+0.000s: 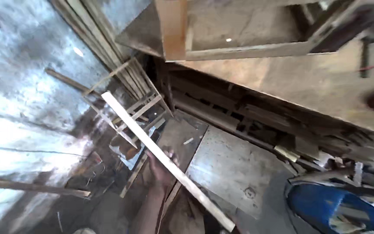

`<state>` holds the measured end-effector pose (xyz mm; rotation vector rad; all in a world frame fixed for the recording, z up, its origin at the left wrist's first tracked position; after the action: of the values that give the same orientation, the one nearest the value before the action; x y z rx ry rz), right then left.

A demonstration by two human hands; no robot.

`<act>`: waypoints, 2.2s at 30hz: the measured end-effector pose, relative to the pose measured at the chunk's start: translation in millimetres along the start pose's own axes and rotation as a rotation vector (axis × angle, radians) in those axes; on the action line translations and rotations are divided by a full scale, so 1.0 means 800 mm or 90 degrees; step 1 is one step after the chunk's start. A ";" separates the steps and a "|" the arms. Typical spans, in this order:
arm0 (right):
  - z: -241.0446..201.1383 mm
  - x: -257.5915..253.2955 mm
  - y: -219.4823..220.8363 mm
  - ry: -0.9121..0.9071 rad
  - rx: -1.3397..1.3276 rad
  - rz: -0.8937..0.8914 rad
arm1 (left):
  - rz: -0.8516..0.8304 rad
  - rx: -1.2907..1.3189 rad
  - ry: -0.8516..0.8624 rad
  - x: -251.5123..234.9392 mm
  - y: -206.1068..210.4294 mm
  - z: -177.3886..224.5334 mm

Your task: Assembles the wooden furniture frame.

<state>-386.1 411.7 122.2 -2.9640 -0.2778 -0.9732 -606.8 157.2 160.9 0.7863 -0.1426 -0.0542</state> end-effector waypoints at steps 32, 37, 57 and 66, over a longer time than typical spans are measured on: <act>-0.445 -0.289 -0.577 -0.310 -0.650 0.562 | 0.069 -0.223 -0.310 -0.513 0.297 -0.114; -0.482 -0.351 -0.604 -0.277 -0.647 0.554 | 0.118 -0.323 -0.323 -0.572 0.298 -0.102; -0.519 -0.511 -0.659 -0.174 -0.537 0.531 | 0.256 -0.322 -0.275 -0.641 0.314 -0.089; -0.527 -0.519 -0.663 -0.117 -0.553 0.517 | 0.248 -0.356 -0.303 -0.638 0.311 -0.087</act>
<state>-1053.2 838.4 193.3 -3.2329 1.5934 -0.8010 -1102.4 433.6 234.1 0.1652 -0.6989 0.0878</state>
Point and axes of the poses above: each hand's wrist, its own x-axis away from the middle knuckle, its own y-axis out of the palm, z = x × y, the point moved 9 cm from there along -x, towards the middle knuckle, and after that the axes turned 12 degrees about -x, right-handed, at the moved point
